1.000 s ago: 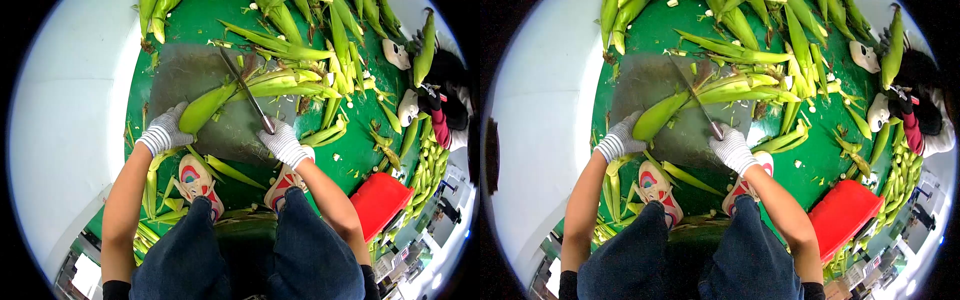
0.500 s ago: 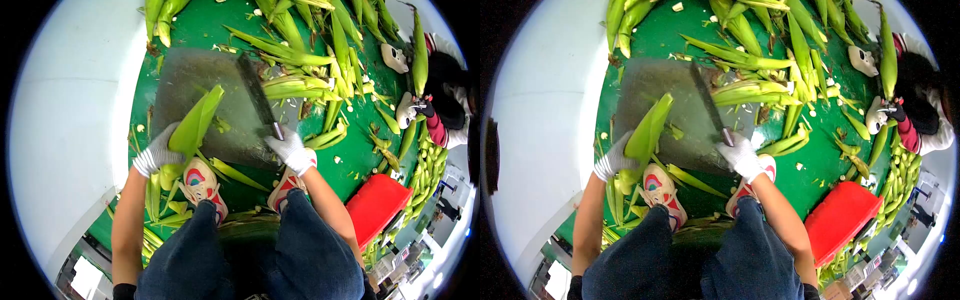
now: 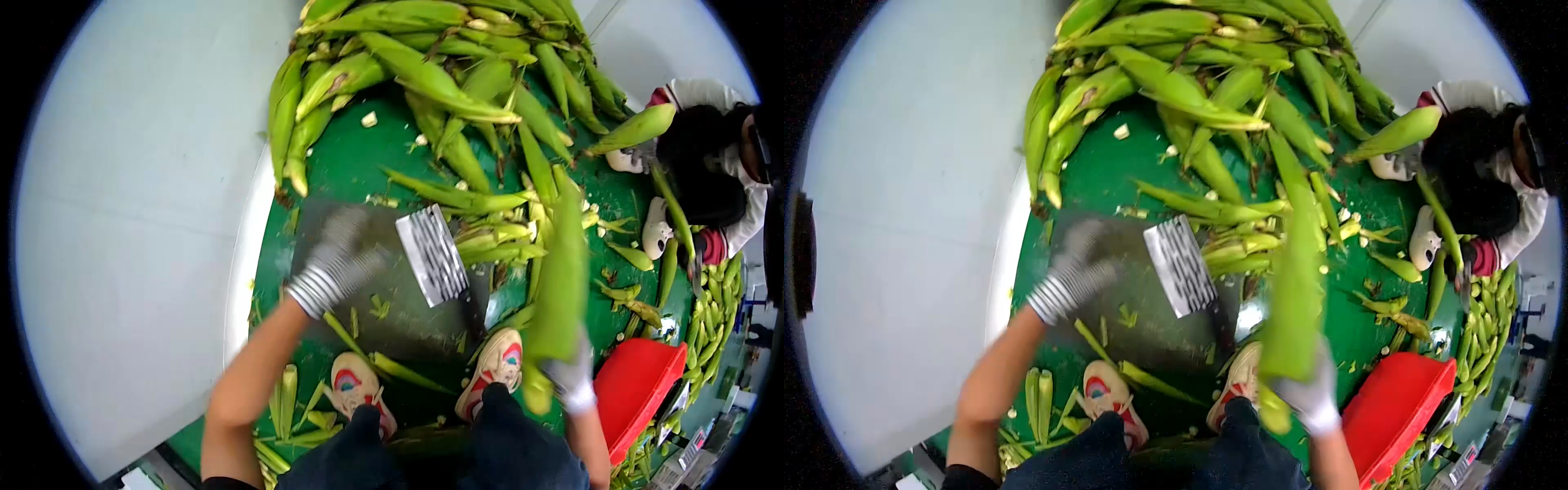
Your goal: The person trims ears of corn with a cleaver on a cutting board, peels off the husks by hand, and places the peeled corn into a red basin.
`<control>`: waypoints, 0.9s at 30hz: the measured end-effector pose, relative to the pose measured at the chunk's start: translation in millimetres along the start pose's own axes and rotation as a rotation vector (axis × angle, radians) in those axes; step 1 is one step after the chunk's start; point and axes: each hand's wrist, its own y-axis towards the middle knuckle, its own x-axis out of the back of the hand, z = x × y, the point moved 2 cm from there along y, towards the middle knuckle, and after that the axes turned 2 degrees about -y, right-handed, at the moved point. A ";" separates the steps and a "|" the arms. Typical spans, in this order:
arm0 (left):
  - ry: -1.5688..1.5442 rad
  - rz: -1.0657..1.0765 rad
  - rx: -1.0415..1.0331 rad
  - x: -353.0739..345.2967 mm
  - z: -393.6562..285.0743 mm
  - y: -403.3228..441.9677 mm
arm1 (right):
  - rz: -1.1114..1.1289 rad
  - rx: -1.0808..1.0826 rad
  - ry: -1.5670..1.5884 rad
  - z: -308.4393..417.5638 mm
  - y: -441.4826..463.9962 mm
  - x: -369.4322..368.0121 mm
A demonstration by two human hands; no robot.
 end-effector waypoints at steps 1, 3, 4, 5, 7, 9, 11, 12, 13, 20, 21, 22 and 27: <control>0.042 -0.165 0.024 16.4 25.5 26.0 | -0.074 -0.082 -0.128 -1.8 -14.5 39.3; 0.364 -0.239 0.044 17.5 105.1 93.9 | -0.343 -0.304 0.442 -27.5 -98.1 103.8; 0.650 0.063 0.141 29.9 150.2 120.3 | -0.457 -0.345 0.231 -41.8 -141.4 133.8; 0.729 0.147 0.135 24.1 185.3 153.8 | -0.566 -0.412 0.022 -58.2 -184.4 164.8; 0.789 0.162 0.164 19.9 248.9 195.0 | -0.430 -0.385 -0.860 -99.1 -246.8 199.3; 0.820 0.169 0.216 9.6 285.1 224.4 | -0.740 -0.640 -0.170 -124.9 -232.4 219.7; 0.820 0.182 0.260 -3.0 289.2 239.1 | -1.007 -0.812 0.369 -145.3 -230.8 242.7; 0.807 0.180 0.284 -5.5 296.8 241.3 | -1.040 -0.850 0.357 -167.2 -234.4 251.0; 0.786 0.177 0.303 -4.0 302.2 241.7 | -1.060 -0.889 0.346 -181.1 -236.6 257.7; 0.125 -0.074 0.561 23.6 324.5 148.6 | -1.337 -0.535 0.436 -260.8 -261.0 316.2; -0.093 -0.132 0.648 21.7 325.7 112.0 | -1.334 -0.552 0.552 -263.4 -262.3 324.3; -0.308 -0.193 0.744 20.9 322.2 75.9 | -1.292 -0.699 0.581 -218.2 -232.2 309.3; -1.259 -0.122 0.843 -51.0 66.7 -100.8 | -1.000 -0.742 0.296 -271.1 -224.4 300.6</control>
